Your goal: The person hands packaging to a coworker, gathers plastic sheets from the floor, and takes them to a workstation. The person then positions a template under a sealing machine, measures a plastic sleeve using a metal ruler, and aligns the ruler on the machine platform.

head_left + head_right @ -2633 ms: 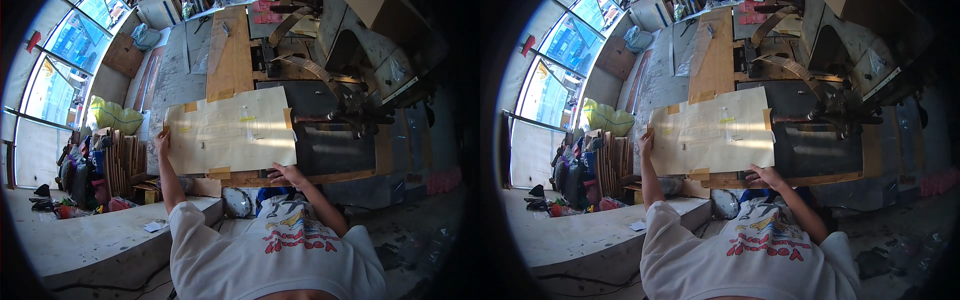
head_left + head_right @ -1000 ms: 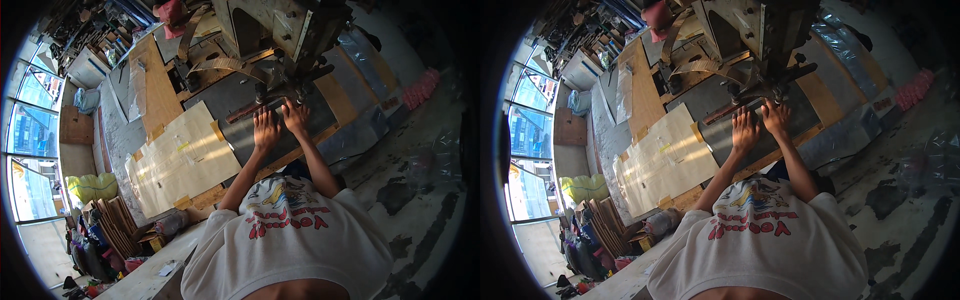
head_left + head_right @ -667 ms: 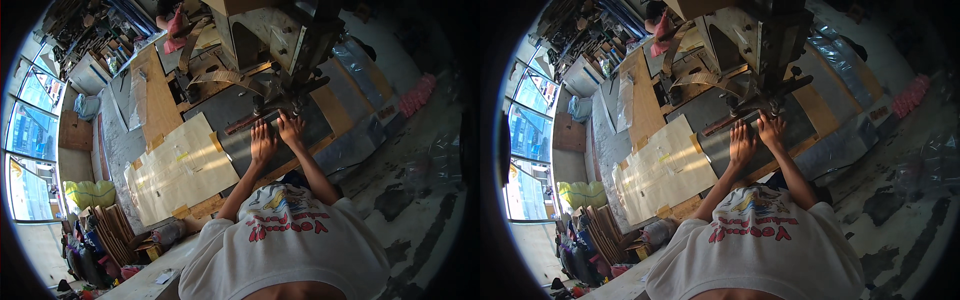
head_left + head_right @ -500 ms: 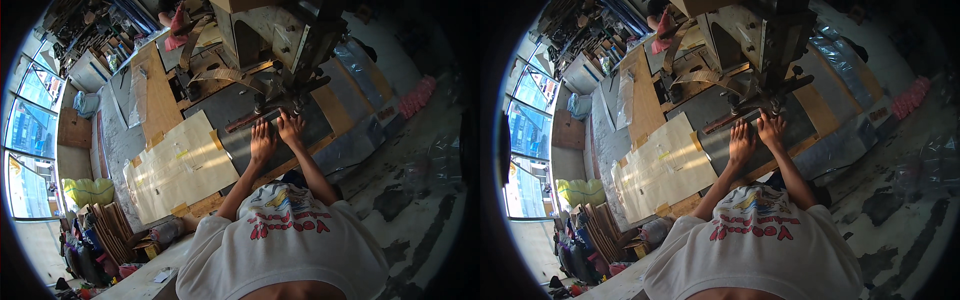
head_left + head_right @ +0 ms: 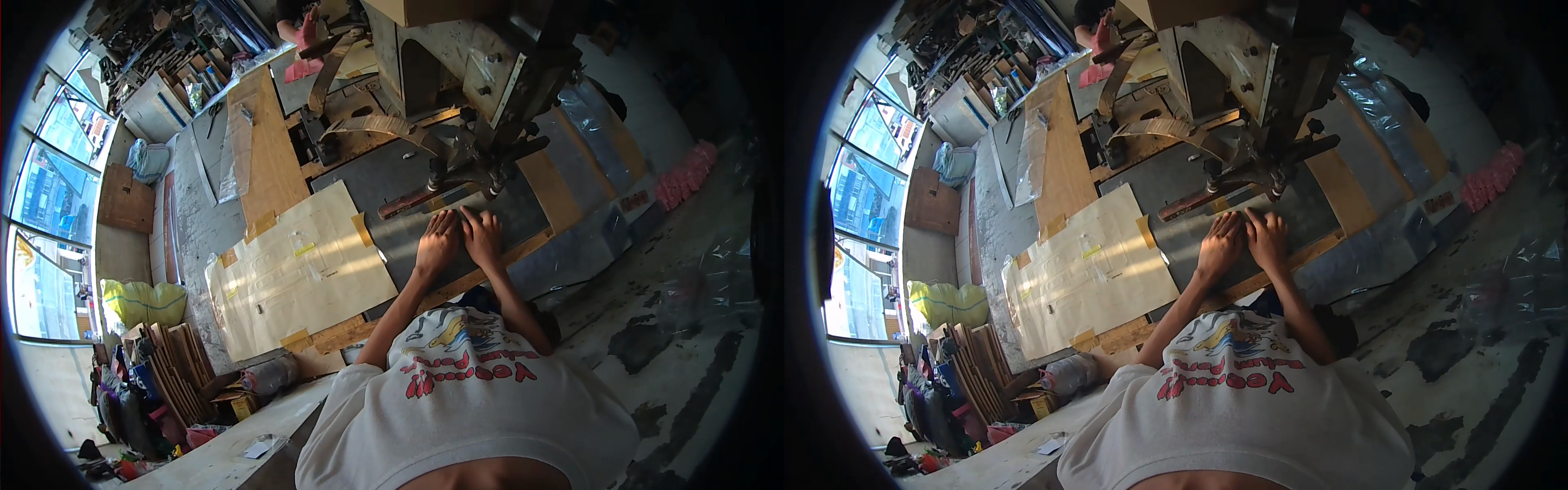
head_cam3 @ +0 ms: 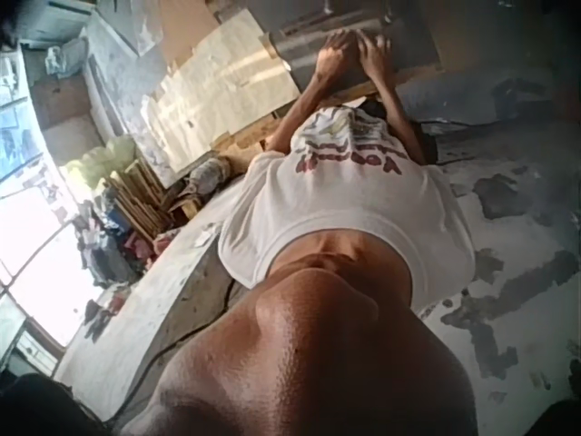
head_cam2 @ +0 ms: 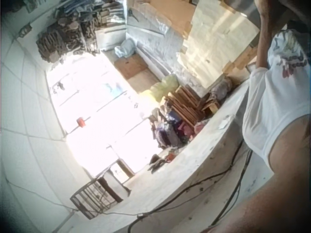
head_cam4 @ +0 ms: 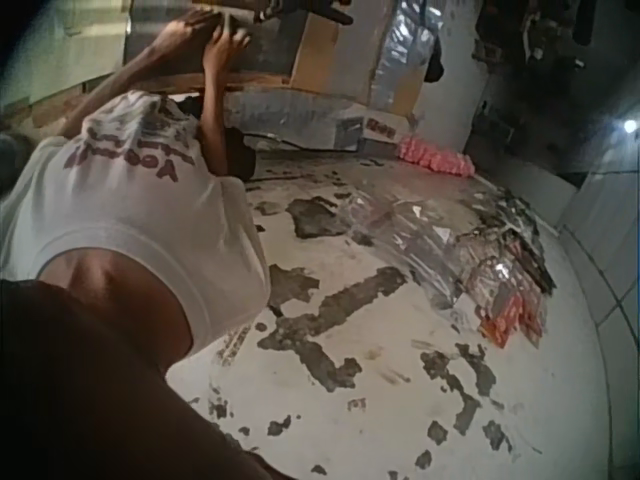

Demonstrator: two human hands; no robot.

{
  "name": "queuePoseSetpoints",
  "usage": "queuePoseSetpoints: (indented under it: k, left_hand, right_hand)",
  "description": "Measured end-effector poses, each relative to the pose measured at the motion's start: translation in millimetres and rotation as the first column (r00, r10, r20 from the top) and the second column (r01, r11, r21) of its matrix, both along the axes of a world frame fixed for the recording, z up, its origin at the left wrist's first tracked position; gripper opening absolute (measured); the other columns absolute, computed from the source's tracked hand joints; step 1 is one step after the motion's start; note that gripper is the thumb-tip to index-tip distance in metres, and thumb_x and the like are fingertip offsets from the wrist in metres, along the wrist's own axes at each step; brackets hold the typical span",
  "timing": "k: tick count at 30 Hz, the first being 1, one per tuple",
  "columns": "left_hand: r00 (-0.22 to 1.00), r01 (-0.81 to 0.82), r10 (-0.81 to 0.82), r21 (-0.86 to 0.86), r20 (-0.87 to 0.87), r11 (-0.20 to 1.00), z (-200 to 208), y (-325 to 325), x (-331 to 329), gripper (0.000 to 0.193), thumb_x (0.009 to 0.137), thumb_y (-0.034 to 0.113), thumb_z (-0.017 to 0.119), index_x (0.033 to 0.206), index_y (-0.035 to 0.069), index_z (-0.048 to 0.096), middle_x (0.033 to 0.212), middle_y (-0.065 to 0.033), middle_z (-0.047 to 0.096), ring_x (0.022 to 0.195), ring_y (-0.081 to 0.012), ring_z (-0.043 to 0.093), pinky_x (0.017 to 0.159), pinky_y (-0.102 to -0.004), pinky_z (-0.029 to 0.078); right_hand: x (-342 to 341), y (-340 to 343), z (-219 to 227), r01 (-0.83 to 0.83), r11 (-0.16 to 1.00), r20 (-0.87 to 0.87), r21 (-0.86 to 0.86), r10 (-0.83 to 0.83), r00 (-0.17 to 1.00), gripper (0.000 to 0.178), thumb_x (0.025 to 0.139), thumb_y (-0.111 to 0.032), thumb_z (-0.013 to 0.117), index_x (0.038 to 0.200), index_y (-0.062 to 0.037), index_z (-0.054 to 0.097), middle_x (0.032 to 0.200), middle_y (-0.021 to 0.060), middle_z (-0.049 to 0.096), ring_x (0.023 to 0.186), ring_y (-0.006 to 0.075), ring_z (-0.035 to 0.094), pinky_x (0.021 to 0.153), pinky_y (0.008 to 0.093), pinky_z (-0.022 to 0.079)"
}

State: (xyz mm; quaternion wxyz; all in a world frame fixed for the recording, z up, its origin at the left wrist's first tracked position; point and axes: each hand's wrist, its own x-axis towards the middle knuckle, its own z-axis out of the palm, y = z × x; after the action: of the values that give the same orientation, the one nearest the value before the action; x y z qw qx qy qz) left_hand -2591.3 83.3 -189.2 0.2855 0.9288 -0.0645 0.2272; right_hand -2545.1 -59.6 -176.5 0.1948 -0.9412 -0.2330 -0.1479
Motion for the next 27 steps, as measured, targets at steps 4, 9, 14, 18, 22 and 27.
queuePoseSetpoints:
  k: [4, 9, 14, 18, 22, 27]
  left_hand:
    - [1.000, 0.006, -0.006, -0.006, -0.004, 1.000, -3.3, 0.9, -1.5, 0.037, 0.088, 0.010, 0.058, 0.123, -0.001, 0.061, 0.135, -0.0172, 0.057, 0.130, -0.0316, 0.050, 0.113, -0.0418, 0.037]
    - [0.984, 0.162, -0.158, 0.040, -0.086, 0.986, 1.9, -0.4, 7.3, 0.042, 0.090, 0.015, 0.057, 0.128, -0.003, 0.056, 0.137, -0.0196, 0.054, 0.133, -0.0332, 0.046, 0.114, -0.0432, 0.035]
    - [0.996, -0.030, 0.039, 0.100, -0.085, 0.995, 4.3, -3.0, 12.2, 0.065, 0.091, 0.032, 0.057, 0.140, -0.009, 0.041, 0.146, -0.0280, 0.040, 0.141, -0.0388, 0.033, 0.118, -0.0457, 0.024]
    - [0.995, -0.035, 0.045, 0.112, -0.086, 0.993, 8.1, -7.9, 9.1, 0.064, 0.092, 0.032, 0.056, 0.140, -0.008, 0.042, 0.146, -0.0272, 0.040, 0.140, -0.0388, 0.034, 0.118, -0.0468, 0.024]
    - [0.994, 0.017, -0.001, 0.152, -0.106, 0.988, 12.7, -7.0, 6.4, 0.059, 0.093, 0.029, 0.056, 0.140, -0.004, 0.044, 0.148, -0.0225, 0.040, 0.140, -0.0372, 0.035, 0.118, -0.0462, 0.024]
    - [0.969, 0.222, -0.207, 0.111, -0.133, 0.969, 11.5, -8.5, 4.5, 0.043, 0.094, 0.018, 0.055, 0.134, 0.002, 0.052, 0.146, -0.0150, 0.046, 0.137, -0.0337, 0.041, 0.117, -0.0455, 0.029]
  right_hand:
    - [-14.3, -11.3, -4.1, -0.037, 0.996, -0.025, 0.087, 0.039, 0.999, 0.036, 0.091, -0.020, 0.061, 0.127, -0.0211, 0.060, 0.099, 0.0121, 0.053, 0.094, 0.0333, 0.053, 0.079, 0.0486, 0.042]
    - [-5.8, -9.7, -5.7, -0.036, 0.989, 0.043, 0.142, 0.030, 0.999, 0.028, 0.090, -0.019, 0.060, 0.118, -0.0177, 0.062, 0.095, 0.0132, 0.055, 0.090, 0.0341, 0.054, 0.077, 0.0479, 0.042]
    - [-0.2, -3.9, -6.6, 0.004, 0.985, 0.049, 0.175, -0.013, 0.999, 0.021, 0.091, -0.022, 0.060, 0.111, -0.0181, 0.064, 0.093, 0.0128, 0.058, 0.088, 0.0346, 0.056, 0.076, 0.0480, 0.043]
    - [-1.4, -6.2, -6.4, 0.011, 0.976, 0.075, 0.215, -0.027, 0.997, 0.017, 0.090, -0.022, 0.060, 0.106, -0.0179, 0.065, 0.091, 0.0120, 0.059, 0.088, 0.0343, 0.057, 0.077, 0.0471, 0.044]
    - [-3.9, -9.8, -0.8, 0.016, 0.976, 0.008, 0.215, -0.019, 1.000, 0.015, 0.090, -0.018, 0.061, 0.103, -0.0166, 0.067, 0.091, 0.0123, 0.061, 0.087, 0.0346, 0.060, 0.075, 0.0453, 0.047]
    - [22.1, -31.9, -18.9, 0.075, 0.798, -0.199, 0.598, 0.058, 0.978, 0.016, 0.094, -0.020, 0.062, 0.107, -0.0121, 0.066, 0.087, 0.0087, 0.064, 0.076, 0.0213, 0.063, 0.066, 0.0358, 0.051]
